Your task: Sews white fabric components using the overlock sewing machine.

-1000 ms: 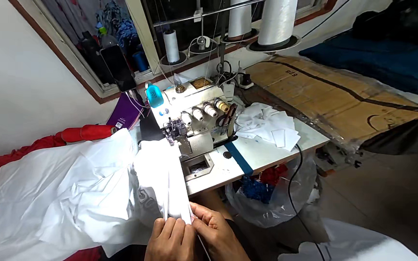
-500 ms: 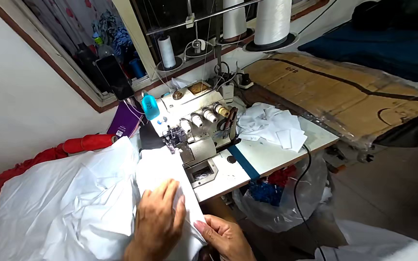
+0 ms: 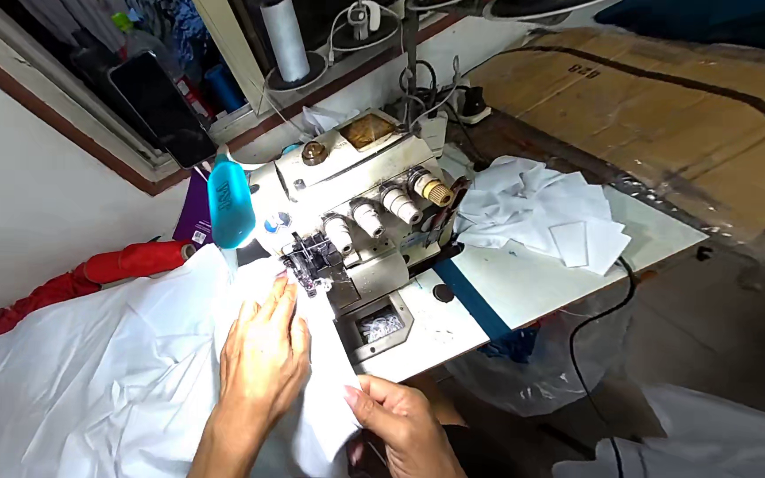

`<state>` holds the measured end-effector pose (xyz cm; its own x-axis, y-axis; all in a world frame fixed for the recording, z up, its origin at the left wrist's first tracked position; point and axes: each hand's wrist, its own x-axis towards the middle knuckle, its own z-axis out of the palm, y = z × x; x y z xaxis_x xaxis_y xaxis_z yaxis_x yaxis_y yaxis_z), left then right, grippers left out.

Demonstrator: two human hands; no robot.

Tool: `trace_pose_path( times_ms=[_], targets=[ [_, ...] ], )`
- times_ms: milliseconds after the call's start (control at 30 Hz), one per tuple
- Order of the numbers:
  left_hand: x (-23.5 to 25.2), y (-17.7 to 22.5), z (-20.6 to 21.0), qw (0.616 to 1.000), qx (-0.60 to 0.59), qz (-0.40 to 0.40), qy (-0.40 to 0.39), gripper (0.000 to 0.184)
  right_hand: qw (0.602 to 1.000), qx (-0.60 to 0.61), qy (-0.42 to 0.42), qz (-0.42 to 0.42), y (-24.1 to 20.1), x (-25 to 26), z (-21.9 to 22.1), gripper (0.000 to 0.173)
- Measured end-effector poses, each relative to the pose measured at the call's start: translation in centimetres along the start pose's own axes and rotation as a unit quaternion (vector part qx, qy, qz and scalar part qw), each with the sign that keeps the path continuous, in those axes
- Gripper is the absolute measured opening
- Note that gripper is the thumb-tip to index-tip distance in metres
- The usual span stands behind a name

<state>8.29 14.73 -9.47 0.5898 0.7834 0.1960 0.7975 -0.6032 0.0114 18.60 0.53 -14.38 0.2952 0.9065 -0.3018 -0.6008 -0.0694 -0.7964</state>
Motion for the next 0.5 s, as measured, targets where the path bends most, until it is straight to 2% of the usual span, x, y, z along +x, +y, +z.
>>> trace_pose_path(
  times_ms=[67,167,267,333,400,500],
  targets=[
    [1.9,-0.6,0.1,1.0,0.005,-0.024,-0.017,0.049,1.0,0.018,-0.009,0.003,0.0,2.2,0.3,0.017],
    [4.6,-1.9,0.4,0.999,0.003,-0.048,-0.013,0.037,0.999,0.028,-0.015,0.029,-0.7,5.0,0.9,0.02],
    [6.5,-2.7,-0.3,0.995,-0.015,-0.077,-0.061,0.033,0.999,0.029,0.001,0.039,-1.5,6.2,1.7,0.024],
    [6.1,-4.3,-0.8,0.996,-0.041,-0.042,-0.067,0.038,0.999,0.023,0.005,0.037,-1.8,6.5,1.9,0.026],
    [3.7,-6.7,-1.4,0.995,-0.072,0.025,-0.063,0.051,1.0,0.009,0.003,0.022,-1.7,6.6,1.8,0.026],
    [-1.2,-9.4,-3.2,0.988,-0.086,0.126,0.003,0.048,0.999,-0.025,0.017,-0.022,-1.1,6.5,1.1,0.021]
  ],
)
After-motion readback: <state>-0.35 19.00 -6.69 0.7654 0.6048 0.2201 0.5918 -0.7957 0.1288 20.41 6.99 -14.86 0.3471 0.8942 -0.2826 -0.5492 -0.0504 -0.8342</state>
